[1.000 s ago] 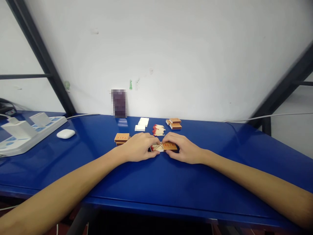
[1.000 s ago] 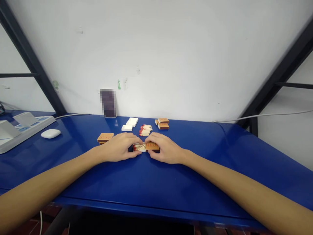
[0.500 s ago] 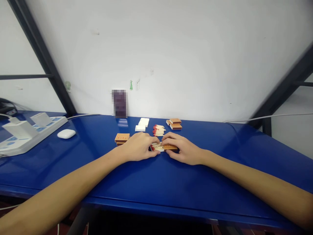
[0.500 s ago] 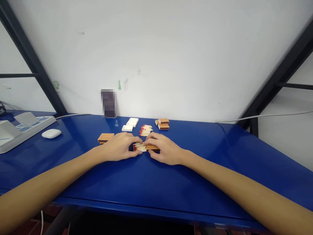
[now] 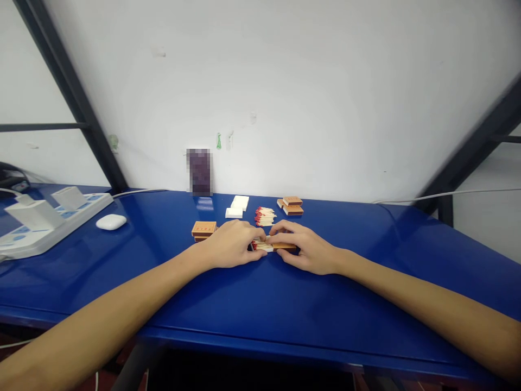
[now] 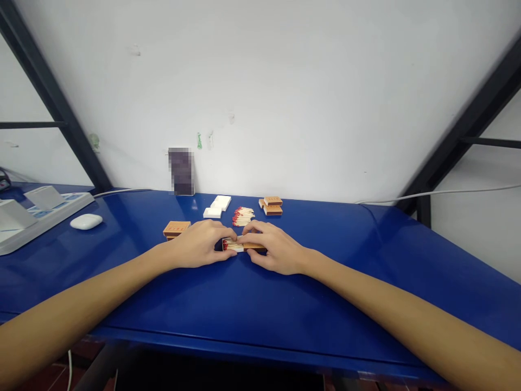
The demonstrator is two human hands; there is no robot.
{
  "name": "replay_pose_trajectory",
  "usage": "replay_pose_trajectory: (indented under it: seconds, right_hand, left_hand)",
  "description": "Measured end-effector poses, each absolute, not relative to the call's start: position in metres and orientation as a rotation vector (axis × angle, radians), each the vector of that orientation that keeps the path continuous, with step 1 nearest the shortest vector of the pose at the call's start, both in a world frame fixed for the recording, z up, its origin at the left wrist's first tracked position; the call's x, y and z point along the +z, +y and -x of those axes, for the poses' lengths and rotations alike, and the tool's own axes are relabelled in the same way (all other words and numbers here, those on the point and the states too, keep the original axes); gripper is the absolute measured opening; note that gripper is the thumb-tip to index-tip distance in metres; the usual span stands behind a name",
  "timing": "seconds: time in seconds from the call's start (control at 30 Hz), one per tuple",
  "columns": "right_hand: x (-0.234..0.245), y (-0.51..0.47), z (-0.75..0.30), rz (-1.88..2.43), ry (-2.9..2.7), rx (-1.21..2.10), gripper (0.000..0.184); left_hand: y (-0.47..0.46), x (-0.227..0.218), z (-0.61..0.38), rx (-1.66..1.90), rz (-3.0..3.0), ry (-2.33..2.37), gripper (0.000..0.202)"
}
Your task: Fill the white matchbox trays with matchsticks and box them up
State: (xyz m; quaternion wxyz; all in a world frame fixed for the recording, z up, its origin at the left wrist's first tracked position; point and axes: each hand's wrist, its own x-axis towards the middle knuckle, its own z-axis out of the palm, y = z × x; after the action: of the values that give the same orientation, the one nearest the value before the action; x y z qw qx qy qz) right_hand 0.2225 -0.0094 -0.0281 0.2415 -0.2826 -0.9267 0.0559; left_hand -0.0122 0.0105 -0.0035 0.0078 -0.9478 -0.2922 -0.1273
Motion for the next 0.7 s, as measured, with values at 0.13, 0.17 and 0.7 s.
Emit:
replay_pose_trajectory:
  seconds: [0.13, 0.17, 0.7]
  right_hand:
    - [-0.0286, -0.0087, -0.2224, 0.787, -2.504, 0.188, 0.031]
    - [-0.0285, -0.0087, -0.2223, 0.798, -2.495, 0.196, 0.032]
    - [-0.0317, -0.0066, -0.2232, 0.916, -2.466, 0.17, 0.032]
  left_hand:
    - [0.0114, -0.0044, 0.0125, -0.396, 2.964, -0.898, 0.025]
    - [0.0116, -0.0046, 0.0126, -0.398, 2.968, -0.887, 0.025]
    - [0.0137, -0.0073, 0.0137, -0.417, 2.987, -0.821, 0.024]
